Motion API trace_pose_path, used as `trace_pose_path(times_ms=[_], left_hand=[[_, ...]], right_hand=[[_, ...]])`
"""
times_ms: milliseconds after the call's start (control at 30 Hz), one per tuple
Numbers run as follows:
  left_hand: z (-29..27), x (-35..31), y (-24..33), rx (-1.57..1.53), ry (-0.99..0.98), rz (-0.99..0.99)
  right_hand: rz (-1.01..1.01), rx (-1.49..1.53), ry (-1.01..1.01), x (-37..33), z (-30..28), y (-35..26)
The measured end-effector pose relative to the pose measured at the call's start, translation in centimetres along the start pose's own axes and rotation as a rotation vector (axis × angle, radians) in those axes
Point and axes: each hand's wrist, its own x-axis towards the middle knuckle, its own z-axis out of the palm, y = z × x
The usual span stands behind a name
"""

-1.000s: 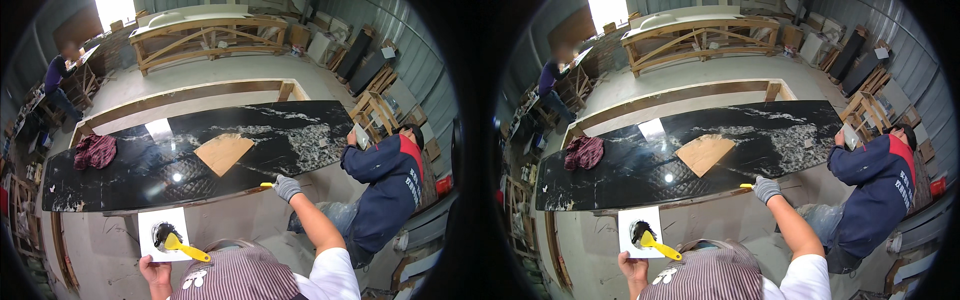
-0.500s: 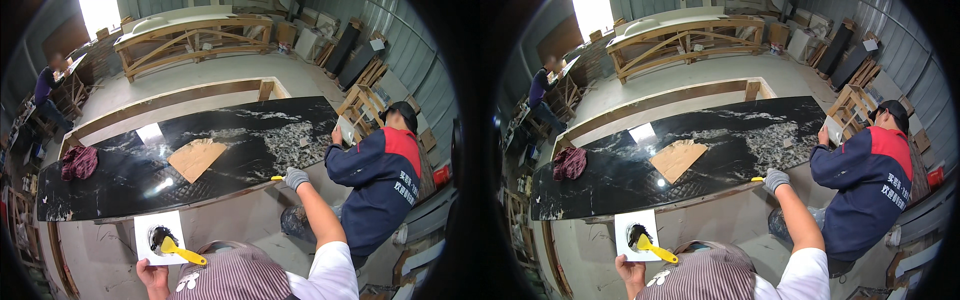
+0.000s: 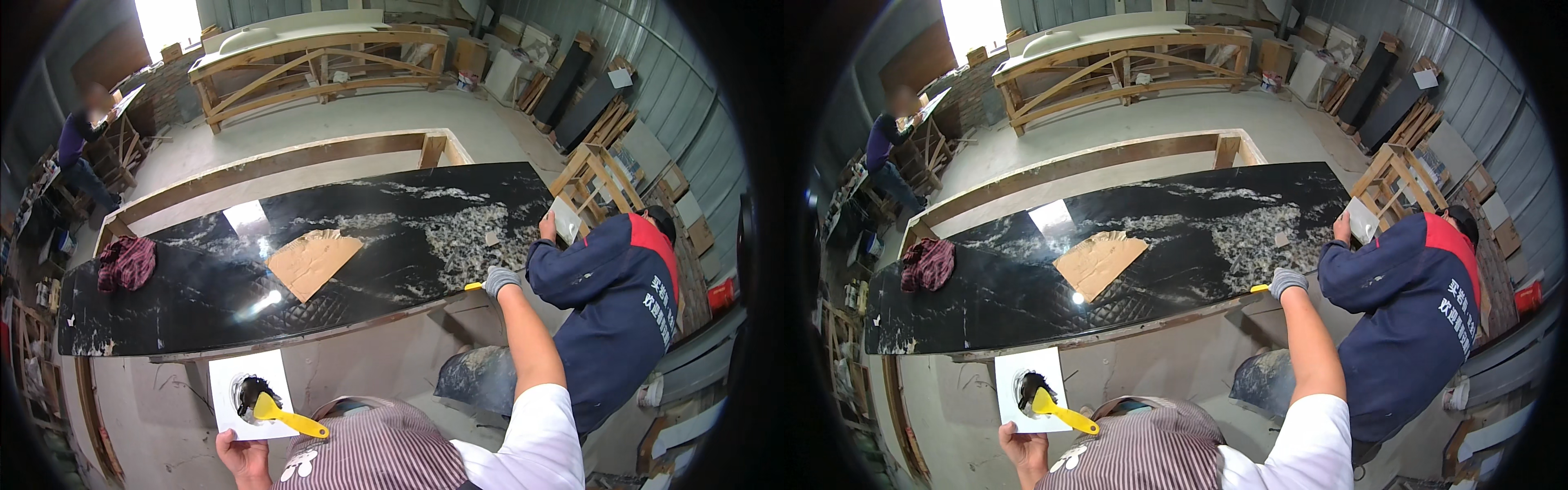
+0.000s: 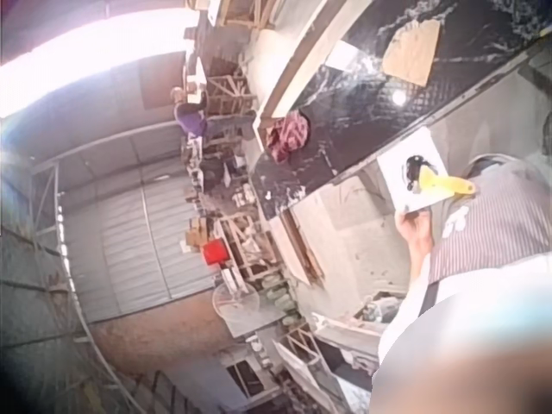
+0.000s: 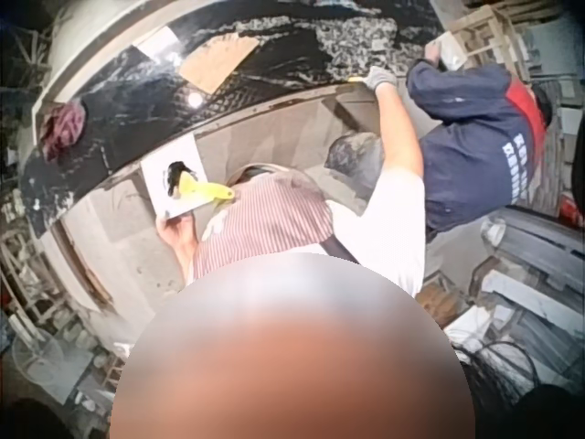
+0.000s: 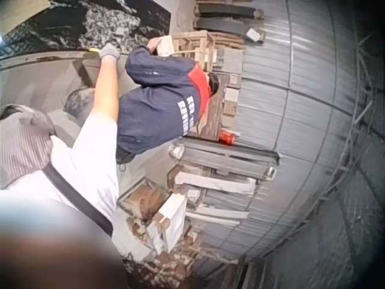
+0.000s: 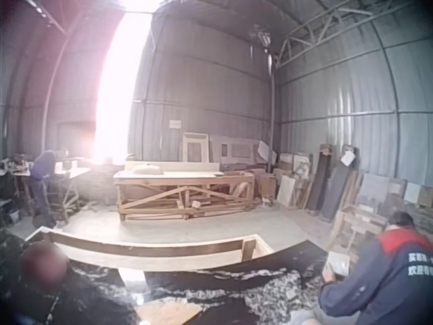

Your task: The person applies a dark substance to a large black tabletop using a yellow brush and a small white card, then scrapes the surface with a metal tool. The person works methodically across the tabletop while another worker is visible in the background.

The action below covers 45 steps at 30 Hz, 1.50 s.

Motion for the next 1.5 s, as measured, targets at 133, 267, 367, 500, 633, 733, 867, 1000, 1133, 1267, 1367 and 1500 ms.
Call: trace_pose_path(times_ms=[133, 267, 367, 500, 633, 733, 867, 1000, 1133, 1267, 1367, 1500], left_hand=[[0.0, -0.2, -0.1, 0.001, -0.005, -0.008], [0.1, -0.1, 0.5, 0.016, -0.014, -0.04], [0.1, 0.4, 0.8, 0.005, -0.048, -0.062], [0.1, 1.6, 1.3, 0.034, -0.075, -0.115], [1.0, 3.9, 1.6, 0.072, -0.133, -0.212], [3.0, 5.0, 2.8, 0.109, -0.22, -0.238], [4.5, 6.7, 4.4, 0.161, -0.338, -0.31], [4.5, 8.3, 6.0, 0.19, -0.431, -0.366], [4.0, 8.8, 9.0, 0.196, -0.409, -0.381], [3.4, 8.7, 11.7, 0.236, -0.459, -0.315], [2.6, 8.6, 13.3, 0.325, -0.474, -0.242], [1.0, 9.1, 15.4, 0.379, -0.476, -0.205]], right_hand=[[0.016, -0.034, 0.026, 1.4, 0.4, 2.0], [0.083, -0.061, 0.07, -0.6, -1.8, 2.7], [0.017, 0.078, 0.25, -3.9, -3.5, 1.4], [-0.227, 0.494, 0.538, -10.4, -4.4, -2.3], [-0.661, 1.029, 0.328, -19.6, -4.0, -7.2], [-0.895, 0.889, 0.241, -25.3, -3.0, -12.9], [-0.933, 0.952, 0.056, -31.7, -0.6, -17.7], [-0.813, 1.719, -0.352, -35.2, 4.4, -22.7], [-0.728, 1.488, -0.374, -39.7, 3.4, -26.5], [-0.87, 1.03, 0.079, -42.1, 3.3, -29.7], [-0.914, 0.985, 0.247, -44.0, 2.4, -32.6], [-0.996, 0.761, 0.351, -44.8, 1.7, -35.0]])
